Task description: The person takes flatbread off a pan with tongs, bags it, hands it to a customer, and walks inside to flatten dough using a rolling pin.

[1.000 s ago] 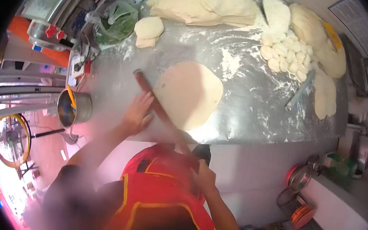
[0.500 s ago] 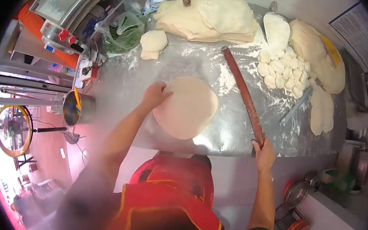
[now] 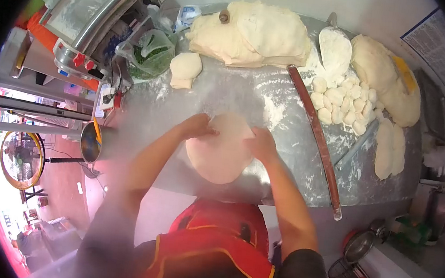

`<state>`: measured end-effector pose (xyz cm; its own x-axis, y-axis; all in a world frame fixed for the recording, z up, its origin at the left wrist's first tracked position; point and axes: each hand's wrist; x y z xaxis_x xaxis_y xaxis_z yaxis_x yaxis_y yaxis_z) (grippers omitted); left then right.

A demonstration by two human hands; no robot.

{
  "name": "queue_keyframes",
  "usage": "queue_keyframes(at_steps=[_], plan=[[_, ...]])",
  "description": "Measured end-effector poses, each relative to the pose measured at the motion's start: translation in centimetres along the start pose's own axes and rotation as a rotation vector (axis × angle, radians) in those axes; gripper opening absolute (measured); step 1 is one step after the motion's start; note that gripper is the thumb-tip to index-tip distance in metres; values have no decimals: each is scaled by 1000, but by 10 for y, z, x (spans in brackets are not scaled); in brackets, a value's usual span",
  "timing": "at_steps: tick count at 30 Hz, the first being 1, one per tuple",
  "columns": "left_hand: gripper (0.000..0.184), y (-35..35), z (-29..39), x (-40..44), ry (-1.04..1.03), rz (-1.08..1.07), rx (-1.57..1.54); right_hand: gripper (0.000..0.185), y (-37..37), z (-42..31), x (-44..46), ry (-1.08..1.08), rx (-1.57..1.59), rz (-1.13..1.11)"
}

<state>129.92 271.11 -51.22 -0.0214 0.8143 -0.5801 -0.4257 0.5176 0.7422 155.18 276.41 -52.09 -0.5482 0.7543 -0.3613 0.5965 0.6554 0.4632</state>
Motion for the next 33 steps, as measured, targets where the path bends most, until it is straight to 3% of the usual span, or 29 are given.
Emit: queue_keyframes(at_steps=[2, 4, 6, 9, 12, 13, 17, 20, 23, 26, 30, 33], plan=[[59, 53, 24, -33, 21, -9, -131, 30, 22, -10, -17, 31, 414, -36], [46, 95, 31, -48, -29, 47, -244, 24, 54, -45, -35, 112, 496, 67], [32, 131, 33, -49, -324, -18, -452, 23, 86, -83, -46, 174, 387, 158], [24, 137, 29, -25, -280, 170, -357, 22, 88, -109, -41, 189, 164, 290], [28, 85, 1, 7, -418, 488, -177, 19, 32, -47, 3, 573, -53, 577], [35, 60, -13, 15, -300, 479, -49, 21, 11, -28, 9, 508, -60, 547], [35, -54, -61, -14, -484, 725, 194, 27, -43, 14, -23, 337, -161, 305], [41, -110, -58, -85, -550, 685, 199, 22, -44, 35, -71, 622, -194, 250], [50, -141, -6, -140, -480, 531, 186, 31, -17, 41, -100, 533, -323, 146], [55, -124, 18, -130, -406, 339, 200, 41, 24, 36, -105, 491, -374, 352], [67, -94, 29, -58, -251, 634, 308, 48, 73, 89, -111, 78, -535, 827], [71, -94, 52, -10, -125, 664, 359, 54, 88, 138, -115, -69, -528, 796]])
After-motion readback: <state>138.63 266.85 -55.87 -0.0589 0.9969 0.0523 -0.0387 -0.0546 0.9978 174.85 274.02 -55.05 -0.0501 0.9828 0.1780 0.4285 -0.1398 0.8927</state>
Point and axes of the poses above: each hand's wrist, its own x-axis towards the middle knuckle, its own y-axis out of the back of the hand, z = x × y, and after that the axes turned 11 degrees about x, right-handed
